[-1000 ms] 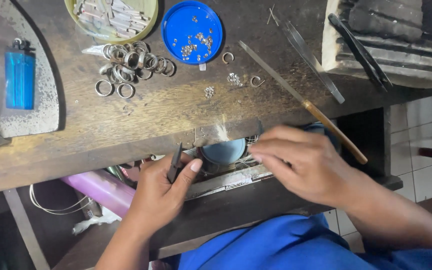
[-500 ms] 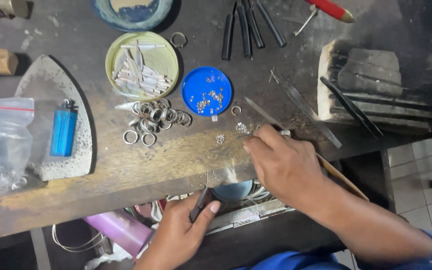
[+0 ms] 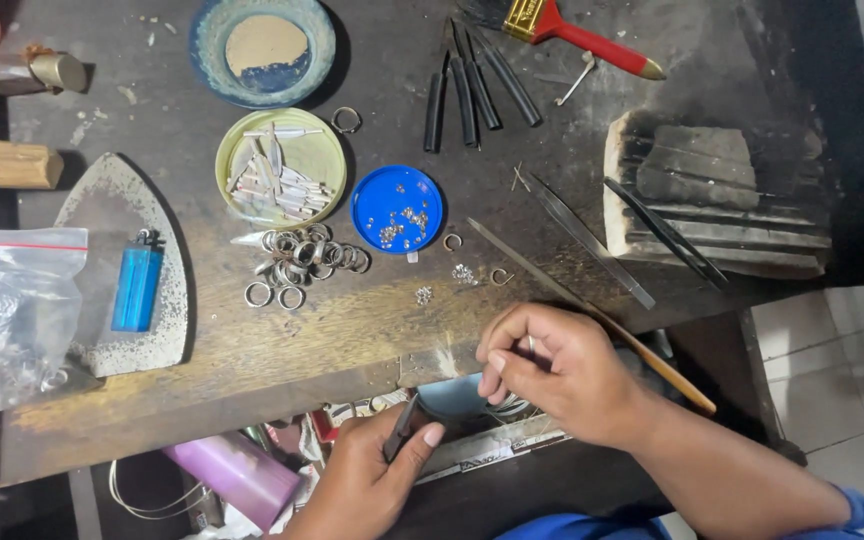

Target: Filing the edges of small metal rings and components at a jewelry workbench using pliers and a hand file.

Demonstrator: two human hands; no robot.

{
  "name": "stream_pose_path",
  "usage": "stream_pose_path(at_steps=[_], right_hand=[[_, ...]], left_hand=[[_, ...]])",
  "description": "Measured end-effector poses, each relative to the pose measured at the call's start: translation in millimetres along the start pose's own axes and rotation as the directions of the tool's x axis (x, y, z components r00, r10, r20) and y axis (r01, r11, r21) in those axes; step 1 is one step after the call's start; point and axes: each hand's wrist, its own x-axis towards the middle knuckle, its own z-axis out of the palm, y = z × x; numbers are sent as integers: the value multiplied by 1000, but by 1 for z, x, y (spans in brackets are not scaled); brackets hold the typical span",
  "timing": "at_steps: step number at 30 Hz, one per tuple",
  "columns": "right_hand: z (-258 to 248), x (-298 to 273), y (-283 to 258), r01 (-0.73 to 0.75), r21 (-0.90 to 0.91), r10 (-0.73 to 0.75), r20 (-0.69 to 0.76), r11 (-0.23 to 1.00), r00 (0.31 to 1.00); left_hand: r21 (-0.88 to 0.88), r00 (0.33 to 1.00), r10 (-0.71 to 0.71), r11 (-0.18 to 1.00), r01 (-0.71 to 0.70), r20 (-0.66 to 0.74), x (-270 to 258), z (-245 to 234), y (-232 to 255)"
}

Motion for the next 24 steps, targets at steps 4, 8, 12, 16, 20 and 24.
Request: stream_pose_path(at_steps=[4, 8, 12, 16, 20, 24], right_hand=[[1, 5, 3, -46, 201, 65, -88, 978, 994], [2, 11, 2, -121, 290, 164, -128, 949, 978], [0, 14, 8, -66, 408, 141, -155, 910, 978], [-3, 16, 10, -107, 457, 207, -175, 883, 963], [-1, 16, 11, -89, 463, 193, -182, 882, 964], [-1, 18, 7, -74, 407, 156, -173, 911, 972]], left_hand=[[-34, 997, 69, 997, -69, 14, -3, 0, 9], [42, 985, 165, 985, -168, 55, -1, -18, 43], [10, 997, 72, 997, -72, -20, 20, -33, 60], [-140, 986, 0, 990, -23, -165, 27, -34, 40], [-246, 978, 86, 960, -132, -191, 25, -38, 33], [-261, 978, 127, 951, -167, -164, 25, -40, 33]])
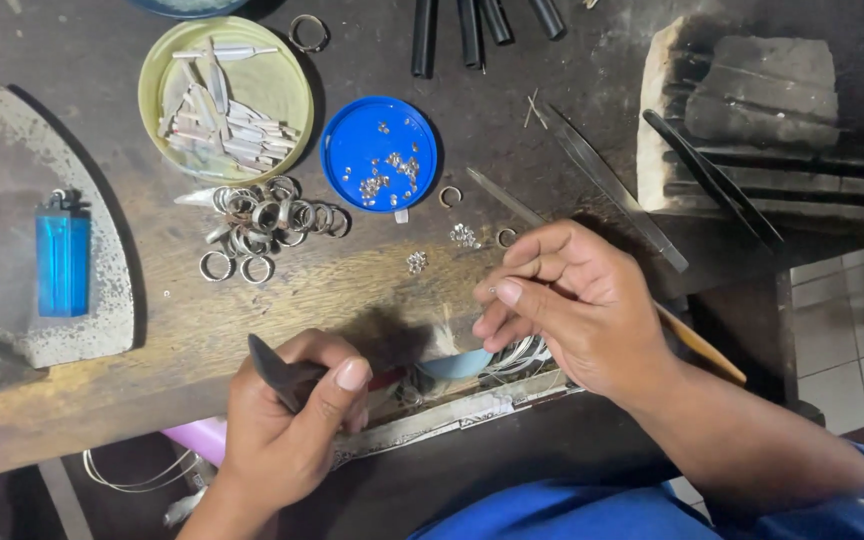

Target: Filing the edges of small metal rings and components at a jewelry workbench using pliers and a hand file.

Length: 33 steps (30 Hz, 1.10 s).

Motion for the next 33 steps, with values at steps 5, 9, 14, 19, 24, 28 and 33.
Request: stream_pose_path(at_steps=[5, 9, 14, 19, 24, 28, 33], right_hand=[[0, 1, 2, -18, -6, 18, -22, 1000, 1000], [0, 1, -1, -35, -7, 35, -13, 999, 999], [-1, 2, 0, -32, -2, 32, -6, 999, 999], [-1, 2, -1, -23, -12, 24, 14, 1000, 1000], [0, 1, -3, 29, -64, -25, 61, 997, 998], [-3, 1, 2, -4, -32, 5, 34, 999, 999], [-5, 2, 2, -22, -1, 22, 40, 1000, 999]], left_hand=[[15, 1000, -4, 1000, 4, -4, -1, -2, -3], [-31, 1000, -5, 1000, 5, -3, -2, -1, -5], [-12, 1000, -3, 1000, 3, -1, -1, -2, -4], [-28, 1000, 7, 1000, -7, 6, -1, -1, -3], [-3, 1000, 21, 1000, -21, 11, -1, -1, -2], [5, 1000, 19, 1000, -19, 12, -1, -1, -2], [1, 999, 28, 1000, -28, 19, 0, -1, -2]])
